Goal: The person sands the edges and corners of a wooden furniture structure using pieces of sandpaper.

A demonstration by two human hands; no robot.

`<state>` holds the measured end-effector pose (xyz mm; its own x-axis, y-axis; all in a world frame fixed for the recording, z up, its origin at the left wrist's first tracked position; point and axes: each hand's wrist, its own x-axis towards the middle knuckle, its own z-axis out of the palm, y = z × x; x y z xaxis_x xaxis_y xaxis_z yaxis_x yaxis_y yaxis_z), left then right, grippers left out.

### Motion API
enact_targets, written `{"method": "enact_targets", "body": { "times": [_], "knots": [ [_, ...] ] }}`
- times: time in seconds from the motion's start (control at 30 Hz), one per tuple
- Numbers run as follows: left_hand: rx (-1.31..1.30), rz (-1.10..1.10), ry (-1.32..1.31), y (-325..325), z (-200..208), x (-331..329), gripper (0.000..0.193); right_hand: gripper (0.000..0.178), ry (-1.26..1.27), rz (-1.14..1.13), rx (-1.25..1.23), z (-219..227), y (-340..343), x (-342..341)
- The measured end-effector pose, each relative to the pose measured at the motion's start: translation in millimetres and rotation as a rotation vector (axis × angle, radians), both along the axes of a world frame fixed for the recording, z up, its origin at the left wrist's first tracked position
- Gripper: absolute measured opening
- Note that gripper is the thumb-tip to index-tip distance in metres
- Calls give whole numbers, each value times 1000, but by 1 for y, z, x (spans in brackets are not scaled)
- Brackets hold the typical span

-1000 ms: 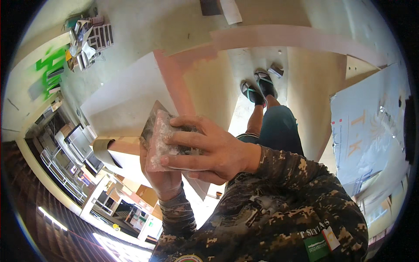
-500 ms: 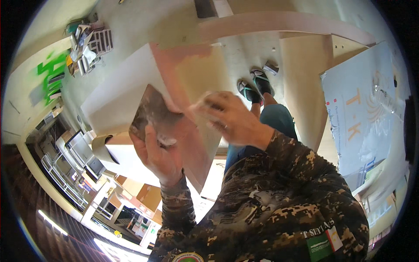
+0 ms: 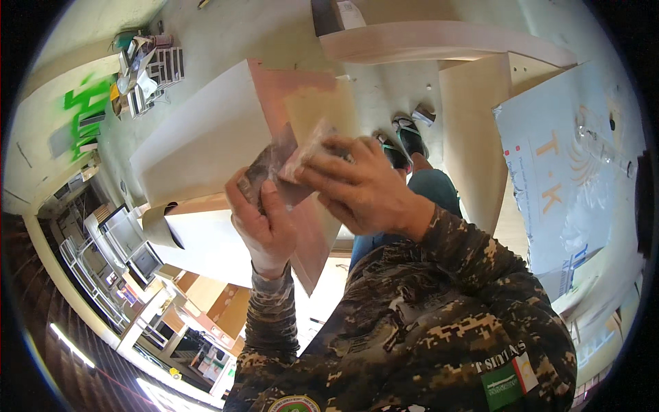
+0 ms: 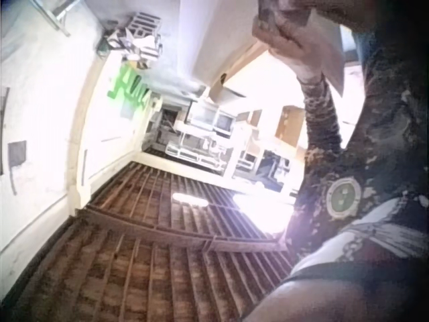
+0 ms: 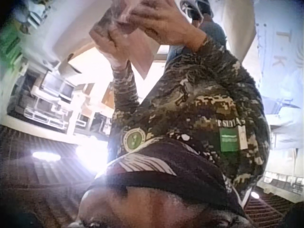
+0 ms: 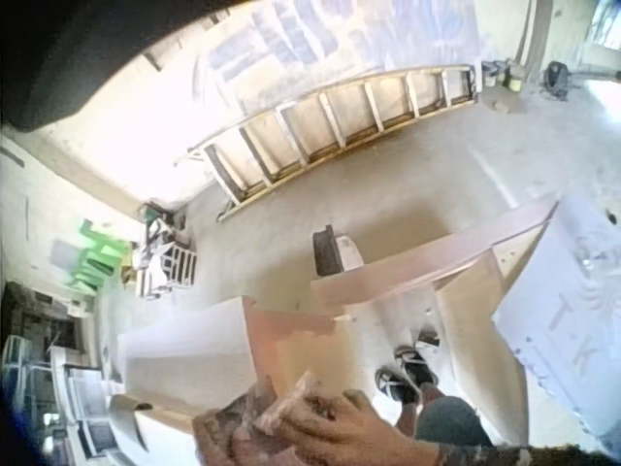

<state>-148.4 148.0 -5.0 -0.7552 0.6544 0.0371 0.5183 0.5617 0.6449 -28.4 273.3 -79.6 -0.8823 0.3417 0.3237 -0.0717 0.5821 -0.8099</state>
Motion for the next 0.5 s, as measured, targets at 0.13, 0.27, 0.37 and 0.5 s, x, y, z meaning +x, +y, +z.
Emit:
{"method": "enact_targets", "body": {
  "times": [0.13,0.27,0.37,0.5],
  "knots": [
    [31,17,160,-16,-6,-9,30,44,-15,162,-64,1,-14,7],
    [52,273,209,-22,10,-28,34,43,-112,125,-186,-17,-12,14],
    [672,514,-757,-18,10,-15,36,43,-1,7,-306,0,-10,11],
    [-116,-208,-1,-41,-8,4,37,48,337,151,-455,23,-21,3]
  ]
}}
